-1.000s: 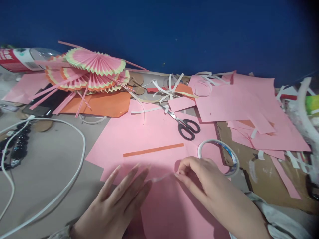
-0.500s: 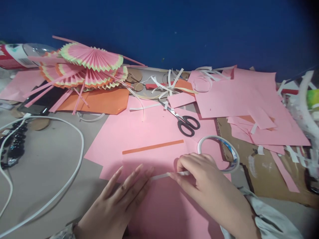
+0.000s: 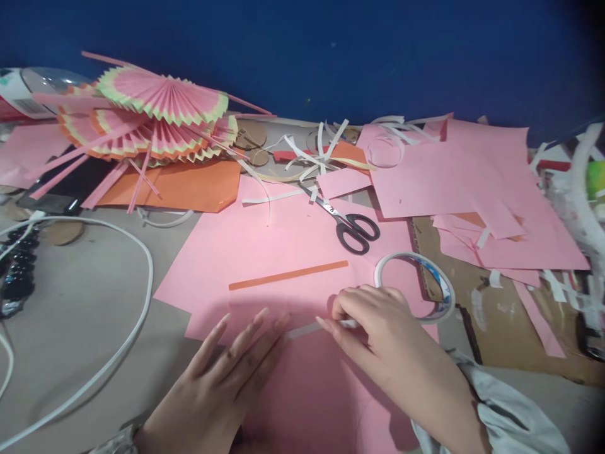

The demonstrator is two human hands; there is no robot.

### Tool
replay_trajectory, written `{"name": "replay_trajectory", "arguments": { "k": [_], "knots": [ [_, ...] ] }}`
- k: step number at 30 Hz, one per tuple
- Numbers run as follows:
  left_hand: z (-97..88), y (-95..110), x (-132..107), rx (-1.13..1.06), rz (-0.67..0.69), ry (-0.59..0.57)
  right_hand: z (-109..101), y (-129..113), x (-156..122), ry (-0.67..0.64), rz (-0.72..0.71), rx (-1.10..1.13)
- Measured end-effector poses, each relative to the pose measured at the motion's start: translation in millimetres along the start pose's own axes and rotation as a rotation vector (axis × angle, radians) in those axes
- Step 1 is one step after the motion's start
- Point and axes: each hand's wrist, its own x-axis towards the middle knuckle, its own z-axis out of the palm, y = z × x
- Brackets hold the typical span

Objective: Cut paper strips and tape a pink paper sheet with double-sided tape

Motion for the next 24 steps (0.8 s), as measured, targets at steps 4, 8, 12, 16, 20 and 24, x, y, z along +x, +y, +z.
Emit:
{"name": "replay_trajectory", "arguments": {
  "k": [4,8,12,16,20,24],
  "knots": [
    [0.5,-0.5,-0.8,0.000,0.001,0.021,0.8,1.4,-0.1,0.010,-0.001,0.021],
    [-1.1,-0.3,-1.5,0.000,-0.001,0.018,0.3,1.1,-0.7,0.019,-0.006,0.016],
    [-1.0,-1.0,-2.1,-0.011,0.004,0.036,0.9,0.5,-1.1,0.025,-0.014,0.008],
    [-0.2,-1.9,-1.4,-0.023,0.022,0.102,2.3,1.5,-0.4,0.036,-0.021,-0.009],
    [-2.4,-0.6,1.4,-0.032,-0.020,0.063,2.7,1.2,-0.5,0.036,-0.023,-0.012],
    [-1.3,-0.3,-1.0,-0.031,-0.031,0.055,4.1,1.1,-2.1,0.034,-0.028,-0.031]
  ]
}}
